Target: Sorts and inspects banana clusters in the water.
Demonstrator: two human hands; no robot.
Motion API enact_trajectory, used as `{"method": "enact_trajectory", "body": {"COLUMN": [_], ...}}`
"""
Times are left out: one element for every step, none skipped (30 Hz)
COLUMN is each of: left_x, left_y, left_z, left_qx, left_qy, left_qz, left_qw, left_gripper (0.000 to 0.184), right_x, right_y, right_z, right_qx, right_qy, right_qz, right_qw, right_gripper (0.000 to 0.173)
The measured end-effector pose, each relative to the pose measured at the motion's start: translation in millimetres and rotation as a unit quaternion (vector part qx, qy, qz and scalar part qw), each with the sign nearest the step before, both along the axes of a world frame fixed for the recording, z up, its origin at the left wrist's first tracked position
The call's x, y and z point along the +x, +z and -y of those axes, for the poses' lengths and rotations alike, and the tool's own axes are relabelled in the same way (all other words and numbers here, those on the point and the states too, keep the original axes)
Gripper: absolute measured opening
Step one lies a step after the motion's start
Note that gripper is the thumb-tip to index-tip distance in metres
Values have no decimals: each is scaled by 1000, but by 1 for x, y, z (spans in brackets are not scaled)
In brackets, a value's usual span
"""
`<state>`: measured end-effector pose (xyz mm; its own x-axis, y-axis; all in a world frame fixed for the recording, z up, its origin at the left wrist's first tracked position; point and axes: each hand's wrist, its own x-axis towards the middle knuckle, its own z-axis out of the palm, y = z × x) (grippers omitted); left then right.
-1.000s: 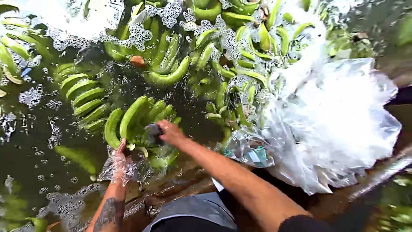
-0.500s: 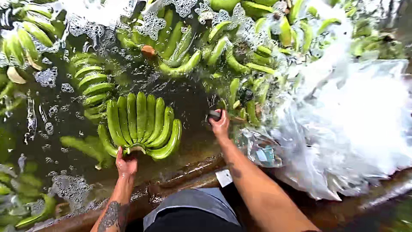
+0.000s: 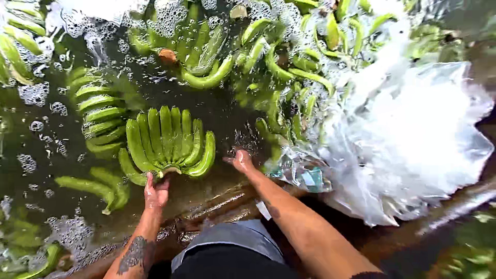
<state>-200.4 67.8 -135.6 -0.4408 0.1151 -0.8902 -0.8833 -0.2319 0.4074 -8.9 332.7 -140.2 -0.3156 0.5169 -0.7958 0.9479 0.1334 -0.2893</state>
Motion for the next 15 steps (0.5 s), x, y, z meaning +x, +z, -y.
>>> {"method": "enact_trajectory", "body": {"left_x": [2, 5, 7, 11, 14, 17, 20, 22, 24, 25, 26, 26, 25, 24, 21], "left_y": [-1, -1, -1, 0, 0, 0, 1, 2, 4, 4, 4, 3, 1, -1, -1], "left_z": [0, 1, 0, -2, -3, -4, -5, -8, -10, -13, -14, -15, -17, -19, -23], "left_qx": [7, 8, 5, -4, -8, -6, -5, -12, -21, -27, -25, -26, -42, -65, -85], "left_qy": [-15, -37, -52, -60, -68, -74, -77, -76, -71, -67, -69, -80, -97, -114, -127], "left_qz": [1, -3, -6, -7, -5, -2, 3, 12, 20, 27, 30, 26, 16, 4, -9], "left_qw": [1000, 999, 999, 998, 998, 997, 997, 997, 997, 997, 997, 996, 994, 991, 988], "left_gripper": [46, 46, 45, 44, 43, 43, 43, 43, 42, 42, 43, 43, 43, 43, 45], "right_x": [1, 1, 2, 2, 2, 2, 4, 7, 9, 12, 15, 16, 17, 16, 11], "right_y": [0, -1, 0, 1, 3, 3, 3, 2, 2, 3, 4, 5, 7, 10, 13], "right_z": [0, 0, 1, 2, 3, 4, 5, 7, 10, 14, 18, 21, 24, 27, 30], "right_qx": [5, 6, 11, 10, 10, 13, 19, 30, 49, 81, 115, 156, 191, 217, 234], "right_qy": [0, -5, -15, -24, -34, -45, -59, -71, -85, -102, -115, -119, -105, -68, -14], "right_qz": [-20, -35, -46, -49, -47, -48, -51, -53, -58, -73, -96, -129, -171, -217, -262], "right_qw": [1000, 999, 999, 998, 998, 998, 997, 996, 993, 989, 982, 972, 961, 949, 936], "right_gripper": [61, 61, 59, 58, 57, 54, 52, 53, 53, 52, 52, 47, 41, 35, 29]}}
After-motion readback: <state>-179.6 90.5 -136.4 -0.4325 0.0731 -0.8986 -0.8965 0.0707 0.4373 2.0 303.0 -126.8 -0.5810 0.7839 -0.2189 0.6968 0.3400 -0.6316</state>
